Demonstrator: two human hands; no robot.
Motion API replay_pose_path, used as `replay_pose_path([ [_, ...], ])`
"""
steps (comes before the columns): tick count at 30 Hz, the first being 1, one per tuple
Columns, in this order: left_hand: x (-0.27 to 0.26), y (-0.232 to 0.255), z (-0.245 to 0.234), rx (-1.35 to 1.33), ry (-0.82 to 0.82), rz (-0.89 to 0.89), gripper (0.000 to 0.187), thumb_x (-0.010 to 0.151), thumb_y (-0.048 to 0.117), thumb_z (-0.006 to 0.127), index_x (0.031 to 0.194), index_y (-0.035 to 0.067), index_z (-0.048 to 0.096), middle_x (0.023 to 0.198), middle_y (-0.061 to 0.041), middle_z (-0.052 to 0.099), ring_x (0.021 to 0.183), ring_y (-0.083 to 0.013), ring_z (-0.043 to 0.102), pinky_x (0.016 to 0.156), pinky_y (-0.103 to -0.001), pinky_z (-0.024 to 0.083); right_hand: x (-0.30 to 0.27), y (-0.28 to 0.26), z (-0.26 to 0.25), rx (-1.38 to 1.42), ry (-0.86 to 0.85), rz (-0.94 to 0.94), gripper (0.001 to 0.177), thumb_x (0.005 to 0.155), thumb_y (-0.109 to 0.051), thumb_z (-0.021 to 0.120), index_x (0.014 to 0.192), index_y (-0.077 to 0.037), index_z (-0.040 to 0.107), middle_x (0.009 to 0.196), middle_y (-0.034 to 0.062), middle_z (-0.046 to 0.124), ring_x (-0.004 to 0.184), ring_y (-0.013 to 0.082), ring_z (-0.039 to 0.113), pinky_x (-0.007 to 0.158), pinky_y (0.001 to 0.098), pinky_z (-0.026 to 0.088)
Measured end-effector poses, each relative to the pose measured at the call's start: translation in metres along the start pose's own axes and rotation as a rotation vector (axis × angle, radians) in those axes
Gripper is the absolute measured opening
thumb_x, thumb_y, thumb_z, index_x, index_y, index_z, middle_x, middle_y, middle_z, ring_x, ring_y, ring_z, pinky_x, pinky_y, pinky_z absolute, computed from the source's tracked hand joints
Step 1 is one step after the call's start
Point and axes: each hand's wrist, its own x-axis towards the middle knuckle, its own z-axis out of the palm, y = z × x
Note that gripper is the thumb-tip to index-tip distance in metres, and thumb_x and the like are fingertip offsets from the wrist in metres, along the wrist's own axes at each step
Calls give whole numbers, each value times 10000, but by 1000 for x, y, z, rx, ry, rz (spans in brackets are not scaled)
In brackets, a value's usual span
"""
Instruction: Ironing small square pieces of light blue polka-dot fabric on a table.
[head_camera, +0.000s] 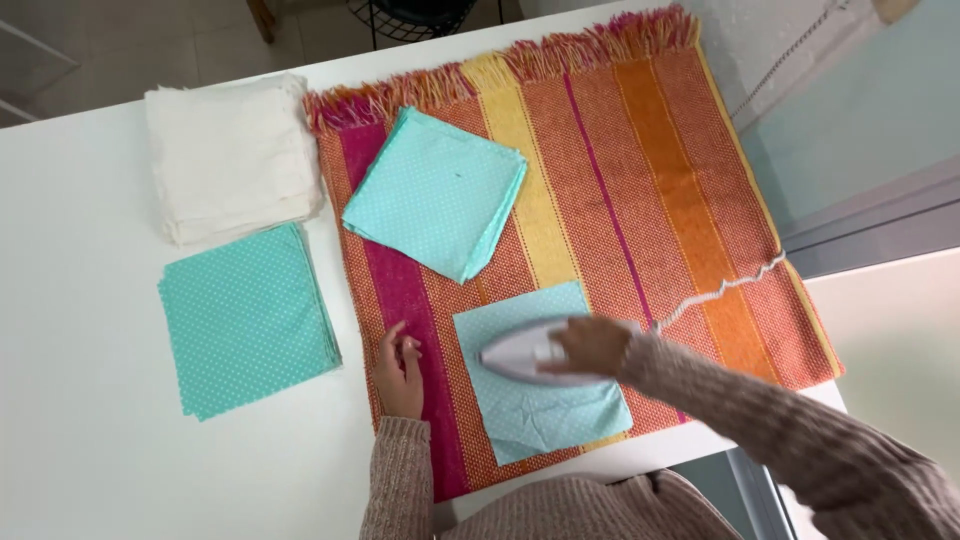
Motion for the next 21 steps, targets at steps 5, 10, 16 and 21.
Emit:
replay_pose_path([
  [5, 6, -1, 1, 6, 8, 42, 304, 1064, 141, 466, 1330, 55, 587, 910, -115, 716, 726, -216, 686, 704, -355, 563, 5, 18, -50, 126, 12, 184, 703, 764, -821, 586, 1044, -199, 756, 811, 128, 727, 819, 338, 747, 696, 446, 617],
  [10, 2, 6, 0, -17, 22, 66, 295, 1069, 101, 457, 1319, 24, 594, 888, -143, 707, 706, -240, 676, 697, -382, 565, 15, 51, -86, 187, -190, 552, 727, 773, -852, 566, 1080, -221, 756, 934, 133, 768, 939, 351, 755, 801, 437, 617],
  [16, 3, 9, 0, -22, -8, 35, 308, 1071, 114, 438, 1333, 37, 579, 893, -126, 703, 718, -210, 674, 724, -370, 571, -11, 39, -98, 236, -357, 399, 655, 784, -816, 577, 1054, -246, 752, 956, 108, 785, 929, 330, 769, 833, 447, 627],
  [21, 2, 0, 3, -7, 12, 65, 305, 1077, 120, 444, 1339, 34, 575, 898, -139, 704, 730, -243, 680, 733, -394, 569, 5, 40, -94, 184, -193, 681, 754, 809, -876, 516, 1185, -259, 731, 1087, 133, 748, 1019, 333, 746, 864, 425, 616],
])
